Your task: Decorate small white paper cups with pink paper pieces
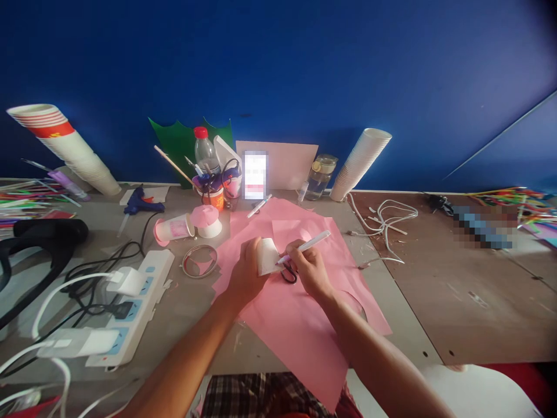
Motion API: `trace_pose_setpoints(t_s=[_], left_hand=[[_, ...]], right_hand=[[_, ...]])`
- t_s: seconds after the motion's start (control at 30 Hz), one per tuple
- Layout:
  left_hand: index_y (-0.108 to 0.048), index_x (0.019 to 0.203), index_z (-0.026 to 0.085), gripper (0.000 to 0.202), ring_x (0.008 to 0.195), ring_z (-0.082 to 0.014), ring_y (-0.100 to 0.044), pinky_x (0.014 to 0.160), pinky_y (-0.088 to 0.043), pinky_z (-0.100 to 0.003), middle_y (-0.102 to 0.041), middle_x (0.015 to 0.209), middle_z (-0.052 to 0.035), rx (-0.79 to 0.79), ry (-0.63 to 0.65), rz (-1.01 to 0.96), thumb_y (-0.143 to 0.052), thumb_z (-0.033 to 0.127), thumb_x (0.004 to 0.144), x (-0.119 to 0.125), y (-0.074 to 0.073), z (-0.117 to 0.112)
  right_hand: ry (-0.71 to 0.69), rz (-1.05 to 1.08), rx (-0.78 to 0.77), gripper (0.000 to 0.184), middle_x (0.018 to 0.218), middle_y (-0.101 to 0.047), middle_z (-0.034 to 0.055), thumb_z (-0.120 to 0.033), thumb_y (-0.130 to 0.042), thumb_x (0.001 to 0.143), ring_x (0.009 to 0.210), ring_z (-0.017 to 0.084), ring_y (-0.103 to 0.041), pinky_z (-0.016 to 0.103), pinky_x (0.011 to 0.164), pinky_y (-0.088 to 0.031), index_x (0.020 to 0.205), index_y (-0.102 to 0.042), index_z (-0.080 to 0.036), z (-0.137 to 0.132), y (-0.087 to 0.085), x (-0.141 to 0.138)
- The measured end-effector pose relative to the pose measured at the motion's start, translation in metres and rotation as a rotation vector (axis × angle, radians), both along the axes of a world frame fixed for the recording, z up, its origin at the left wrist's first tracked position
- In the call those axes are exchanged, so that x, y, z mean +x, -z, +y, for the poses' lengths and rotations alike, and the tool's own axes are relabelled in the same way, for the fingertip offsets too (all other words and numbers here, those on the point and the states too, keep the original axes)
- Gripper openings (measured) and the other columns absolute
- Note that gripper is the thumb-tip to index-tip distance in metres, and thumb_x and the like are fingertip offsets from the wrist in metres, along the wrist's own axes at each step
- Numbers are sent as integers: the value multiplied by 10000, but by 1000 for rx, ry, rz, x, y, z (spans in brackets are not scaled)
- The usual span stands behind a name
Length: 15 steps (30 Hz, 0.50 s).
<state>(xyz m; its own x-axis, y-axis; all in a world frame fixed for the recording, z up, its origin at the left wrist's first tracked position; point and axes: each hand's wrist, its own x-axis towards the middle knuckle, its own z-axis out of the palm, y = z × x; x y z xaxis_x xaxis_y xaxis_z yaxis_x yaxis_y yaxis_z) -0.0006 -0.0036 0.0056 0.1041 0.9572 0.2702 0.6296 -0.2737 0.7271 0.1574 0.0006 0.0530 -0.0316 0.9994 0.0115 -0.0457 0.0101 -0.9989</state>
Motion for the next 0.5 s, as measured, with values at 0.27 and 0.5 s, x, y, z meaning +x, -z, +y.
trace_pose_setpoints(t_s=[0.27, 0.5], left_hand=[[-286, 1316, 204, 708, 1152, -300, -498, 851, -489, -435, -435, 1259, -150, -2, 1, 13, -654, 396, 742, 0, 1, 1], [-281, 1324, 209, 693, 1132, -291, -516, 846, -490, -433, -432, 1265, -146, -6, 6, 5, -631, 395, 756, -1, 1, 0]], right_hand=[[-18, -16, -1, 214, 509, -452, -46, -314, -535, 786, 485, 95, -420, 227, 482, -346, 616, -526, -185, 0, 3, 1], [-15, -10, 6, 210, 498, -445, -49, -310, -535, 785, 486, 99, -443, 233, 499, -365, 615, -524, -187, 0, 2, 1]])
